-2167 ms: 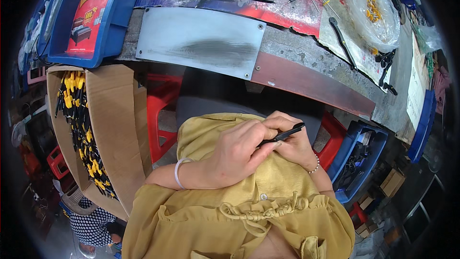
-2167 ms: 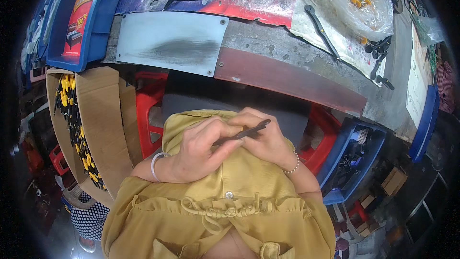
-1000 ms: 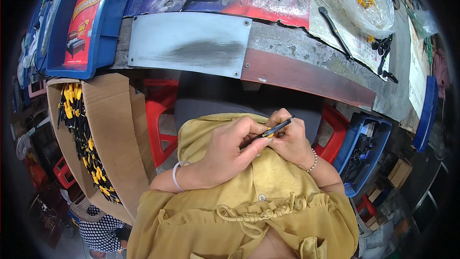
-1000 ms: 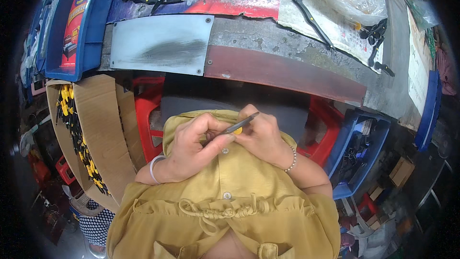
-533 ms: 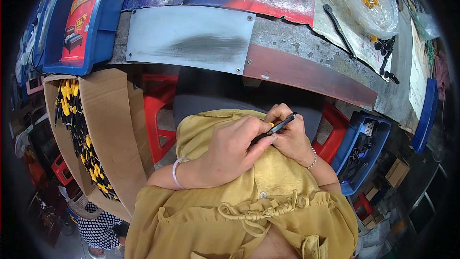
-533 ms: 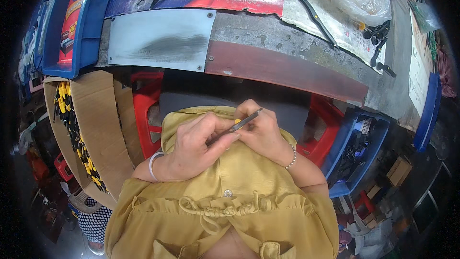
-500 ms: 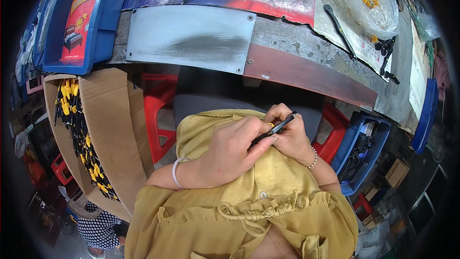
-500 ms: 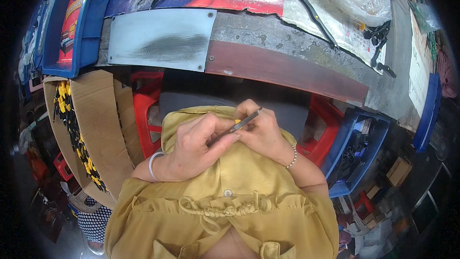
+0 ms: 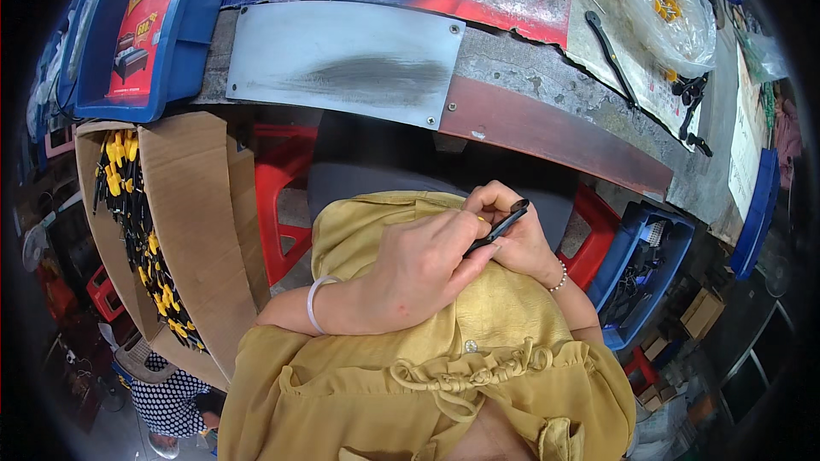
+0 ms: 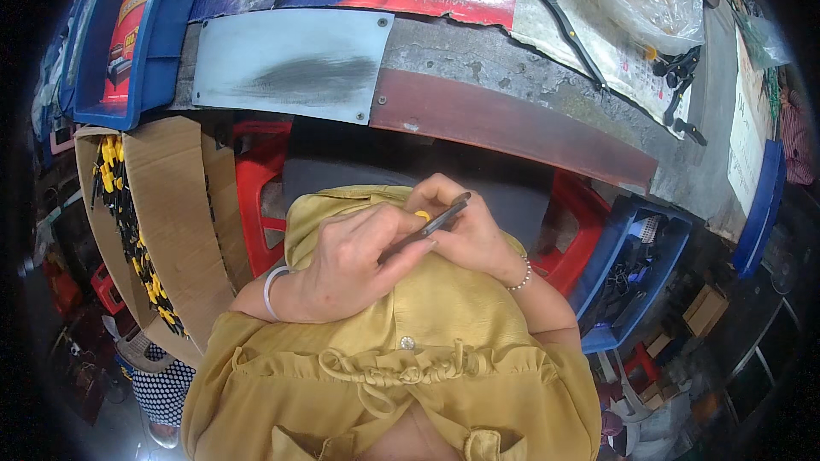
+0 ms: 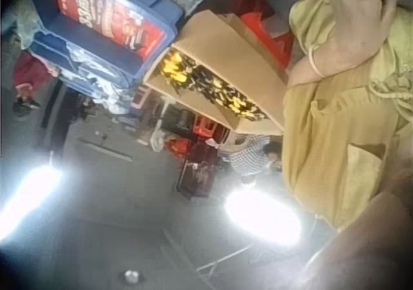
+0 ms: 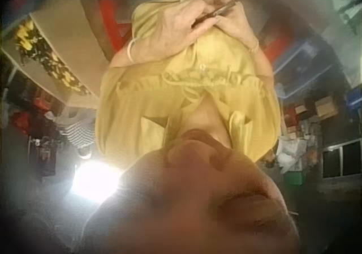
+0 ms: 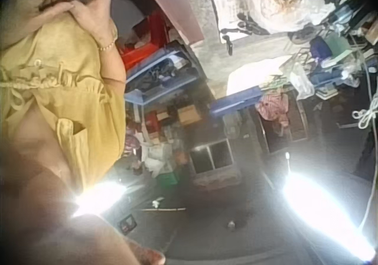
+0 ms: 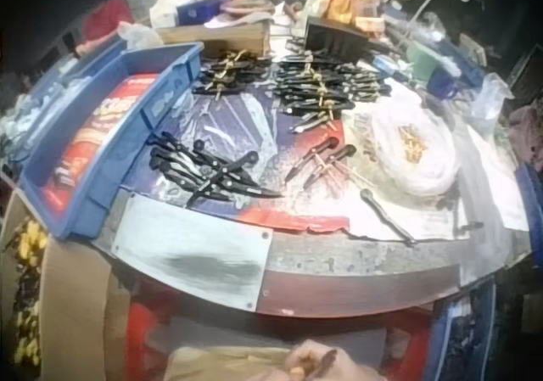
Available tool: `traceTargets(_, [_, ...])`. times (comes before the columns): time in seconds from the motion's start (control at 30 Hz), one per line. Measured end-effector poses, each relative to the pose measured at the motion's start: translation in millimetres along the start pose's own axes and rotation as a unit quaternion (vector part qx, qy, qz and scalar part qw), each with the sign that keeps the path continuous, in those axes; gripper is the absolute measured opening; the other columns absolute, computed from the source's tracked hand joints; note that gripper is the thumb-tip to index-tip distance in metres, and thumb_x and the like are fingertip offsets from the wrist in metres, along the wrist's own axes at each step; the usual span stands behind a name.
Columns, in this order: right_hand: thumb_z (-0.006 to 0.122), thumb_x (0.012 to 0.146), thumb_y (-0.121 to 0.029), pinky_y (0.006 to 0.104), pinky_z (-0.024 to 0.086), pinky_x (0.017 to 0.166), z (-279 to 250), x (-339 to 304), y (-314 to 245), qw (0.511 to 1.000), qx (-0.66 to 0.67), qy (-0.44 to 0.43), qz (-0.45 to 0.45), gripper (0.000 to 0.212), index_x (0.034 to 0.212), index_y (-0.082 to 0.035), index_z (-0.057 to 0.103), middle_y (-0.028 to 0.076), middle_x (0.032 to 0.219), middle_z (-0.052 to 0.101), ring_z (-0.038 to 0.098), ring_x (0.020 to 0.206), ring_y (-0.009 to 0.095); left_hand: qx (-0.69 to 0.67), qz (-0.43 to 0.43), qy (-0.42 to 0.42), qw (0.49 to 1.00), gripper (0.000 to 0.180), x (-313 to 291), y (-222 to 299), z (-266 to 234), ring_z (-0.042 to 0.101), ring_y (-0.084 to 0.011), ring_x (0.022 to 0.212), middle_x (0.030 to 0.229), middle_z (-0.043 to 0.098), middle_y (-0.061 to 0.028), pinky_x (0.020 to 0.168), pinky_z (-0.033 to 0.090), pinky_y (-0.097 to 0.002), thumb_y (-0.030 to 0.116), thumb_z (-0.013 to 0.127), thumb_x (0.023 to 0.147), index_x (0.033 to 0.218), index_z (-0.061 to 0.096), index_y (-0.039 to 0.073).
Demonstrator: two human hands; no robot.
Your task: The person repeatedly assembles drawing compasses by positioning pairs of black compass legs, inserting a threaded adjustment pin with a wheel between them, and joining the components together by hand.
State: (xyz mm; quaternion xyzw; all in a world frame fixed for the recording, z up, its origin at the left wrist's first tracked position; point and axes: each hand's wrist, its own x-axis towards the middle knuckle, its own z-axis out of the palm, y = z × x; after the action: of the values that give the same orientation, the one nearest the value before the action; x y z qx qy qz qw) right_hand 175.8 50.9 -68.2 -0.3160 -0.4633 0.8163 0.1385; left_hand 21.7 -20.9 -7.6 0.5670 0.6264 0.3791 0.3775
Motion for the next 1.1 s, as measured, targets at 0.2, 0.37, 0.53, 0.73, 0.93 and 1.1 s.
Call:
traceTargets(0.2, [0.068,0.078,-0.013,0.0203,0.042,0.067,-8,1,0,0.998,-0.023,-0.048,0.021,0.026,0.095,0.000,0.053,0.000,0.084,0.055,0.050,0.077,0.005,-0.011,-0.009,0.005,1.000,0.017,4,1,-1,0.059,-0.0207,0.055,0.070,0.059,-0.0104,0.048,0.045,-0.0303,0.007,0.071,0.073,0.082,0.058,0.000])
traceTargets(0.37, [0.068,0.080,-0.016,0.0202,0.042,0.066,-7,4,4,0.998,-0.034,-0.039,0.030,0.027,0.096,-0.001,0.052,0.001,0.086,0.056,0.050,0.077,0.005,0.006,-0.020,-0.012,1.000,0.020,6,0,-2,0.059,-0.0265,0.061,0.076,0.058,-0.0112,0.051,0.045,-0.0344,0.010,0.067,0.076,0.083,0.051,0.001])
traceTargets(0.53, [0.069,0.079,-0.016,0.0218,0.044,0.068,-2,10,-5,0.999,0.008,-0.042,0.015,0.028,0.096,0.000,0.053,0.002,0.088,0.058,0.052,0.079,0.006,0.004,-0.003,-0.003,1.000,0.020,8,-4,-1,0.059,-0.0274,0.062,0.077,0.058,-0.0115,0.051,0.045,-0.0352,0.010,0.066,0.076,0.082,0.050,0.001])
traceTargets(0.73, [0.067,0.075,-0.007,0.0239,0.045,0.069,-7,16,-3,0.996,-0.086,-0.032,0.011,0.021,0.091,0.002,0.056,0.003,0.086,0.059,0.054,0.080,0.008,0.020,-0.029,-0.024,0.999,0.017,15,-4,-4,0.060,-0.0259,0.061,0.075,0.060,-0.0125,0.052,0.046,-0.0333,0.007,0.068,0.076,0.087,0.056,0.000])
traceTargets(0.93, [0.063,0.076,-0.007,0.0320,0.049,0.070,-6,11,-31,0.949,-0.304,-0.051,-0.074,0.021,0.095,0.001,0.058,0.015,0.091,0.060,0.062,0.084,0.026,0.030,-0.044,-0.084,0.995,0.018,28,-2,-12,0.060,-0.0293,0.061,0.075,0.060,-0.0136,0.053,0.046,-0.0349,0.011,0.065,0.079,0.089,0.053,0.001])
traceTargets(1.1, [0.064,0.076,-0.003,0.0330,0.051,0.062,-31,-4,-101,0.861,-0.476,0.060,-0.172,0.028,0.103,-0.001,0.058,0.014,0.094,0.059,0.062,0.076,0.028,0.069,-0.104,-0.065,0.990,0.016,19,-15,-30,0.060,-0.0246,0.057,0.075,0.062,-0.0140,0.051,0.045,-0.0315,0.010,0.060,0.084,0.091,0.050,-0.001])
